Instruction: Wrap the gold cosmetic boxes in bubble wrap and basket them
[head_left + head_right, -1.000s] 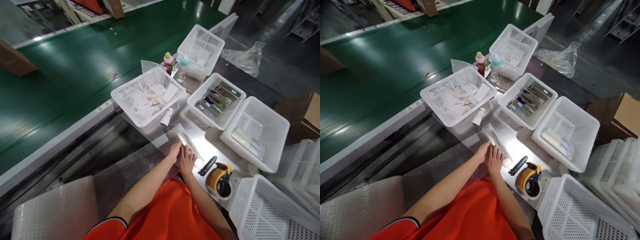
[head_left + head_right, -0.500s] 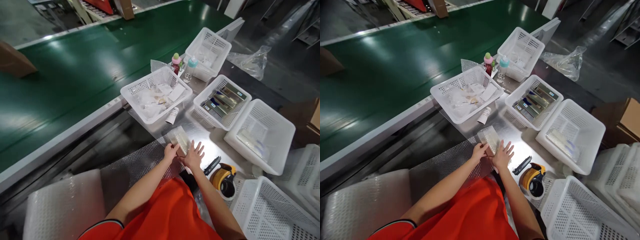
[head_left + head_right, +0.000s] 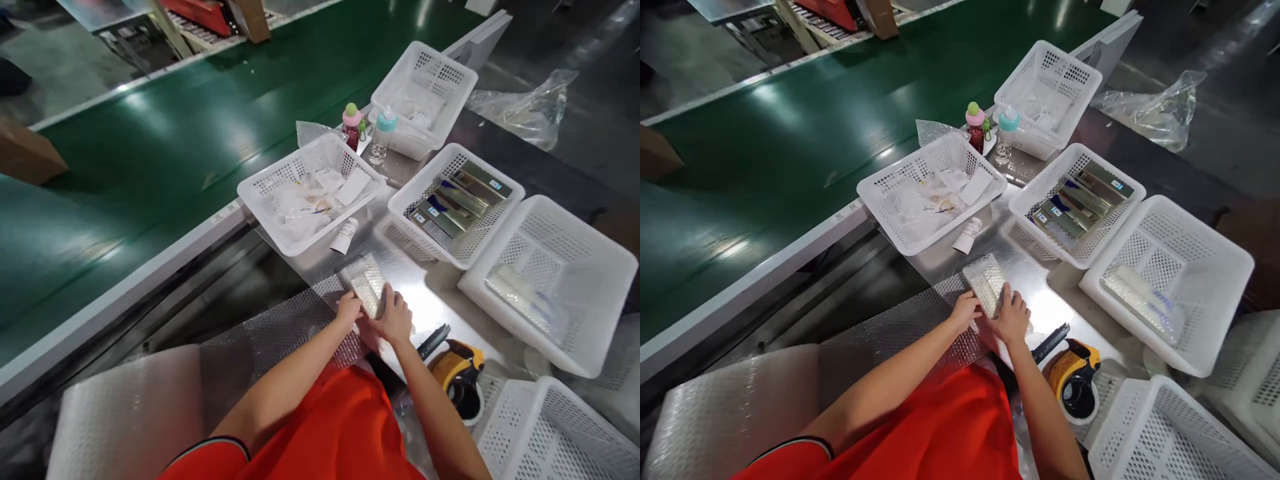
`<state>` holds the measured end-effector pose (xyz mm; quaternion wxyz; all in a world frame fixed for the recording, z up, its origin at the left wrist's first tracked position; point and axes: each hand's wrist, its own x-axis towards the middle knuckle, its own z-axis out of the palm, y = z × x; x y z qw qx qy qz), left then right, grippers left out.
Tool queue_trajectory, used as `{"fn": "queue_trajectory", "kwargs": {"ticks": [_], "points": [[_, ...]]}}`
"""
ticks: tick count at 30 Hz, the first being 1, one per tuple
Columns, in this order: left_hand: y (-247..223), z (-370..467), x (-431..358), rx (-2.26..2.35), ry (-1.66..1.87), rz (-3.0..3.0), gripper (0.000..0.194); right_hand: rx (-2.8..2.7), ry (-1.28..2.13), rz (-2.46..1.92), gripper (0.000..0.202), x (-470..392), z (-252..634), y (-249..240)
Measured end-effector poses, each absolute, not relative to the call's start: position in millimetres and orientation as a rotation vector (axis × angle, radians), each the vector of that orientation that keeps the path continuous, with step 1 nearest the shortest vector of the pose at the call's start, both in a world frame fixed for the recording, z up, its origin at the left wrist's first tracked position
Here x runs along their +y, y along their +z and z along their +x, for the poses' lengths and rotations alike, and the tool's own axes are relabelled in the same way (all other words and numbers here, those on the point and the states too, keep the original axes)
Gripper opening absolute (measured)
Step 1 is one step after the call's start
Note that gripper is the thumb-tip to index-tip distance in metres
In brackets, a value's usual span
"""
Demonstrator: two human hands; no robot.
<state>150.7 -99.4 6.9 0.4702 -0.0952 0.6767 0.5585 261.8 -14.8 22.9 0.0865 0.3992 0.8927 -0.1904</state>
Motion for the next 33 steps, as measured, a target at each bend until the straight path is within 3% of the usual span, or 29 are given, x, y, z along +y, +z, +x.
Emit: {"fn": "queue_trajectory", "kwargs": {"ticks": [5, 10, 13, 17, 19, 28, 30, 33], "points": [[8.8, 160.3, -72.0, 1.561, 1.306, -0.225, 0.043, 2.533, -0.5, 1.265, 0.119, 60.3, 274.8, 15.3], [15.6, 162.0, -126.8, 1.566, 1.248, -0.228, 0.03, 2.623, -0.283, 1.38, 0.116, 42.5, 270.9, 22.9], [21.6, 156.8, -169.6, 1.592, 1.26, -0.224, 0.024, 2.749, -0.095, 1.397, 0.099, -0.6, 266.9, 32.4], [27.9, 153.2, -205.1, 1.586, 1.275, -0.208, 0.021, 2.879, -0.047, 1.246, 0.05, -56.2, 266.3, 42.2], [30.1, 153.4, -214.5, 1.579, 1.288, -0.197, 0.019, 2.913, -0.074, 1.155, 0.041, -79.2, 267.1, 44.4], [32.9, 149.4, -241.0, 1.597, 1.321, -0.137, 0.013, 2.976, -0.194, 0.764, 0.042, -134.9, 253.7, 25.4], [34.7, 148.8, -245.7, 1.605, 1.316, -0.119, 0.011, 2.915, -0.224, 0.916, 0.052, -125.9, 249.5, 25.2], [44.6, 147.3, -258.2, 1.67, 1.331, -0.104, 0.007, 2.691, -0.35, 1.207, 0.09, -104.3, 247.8, 35.7]]}}
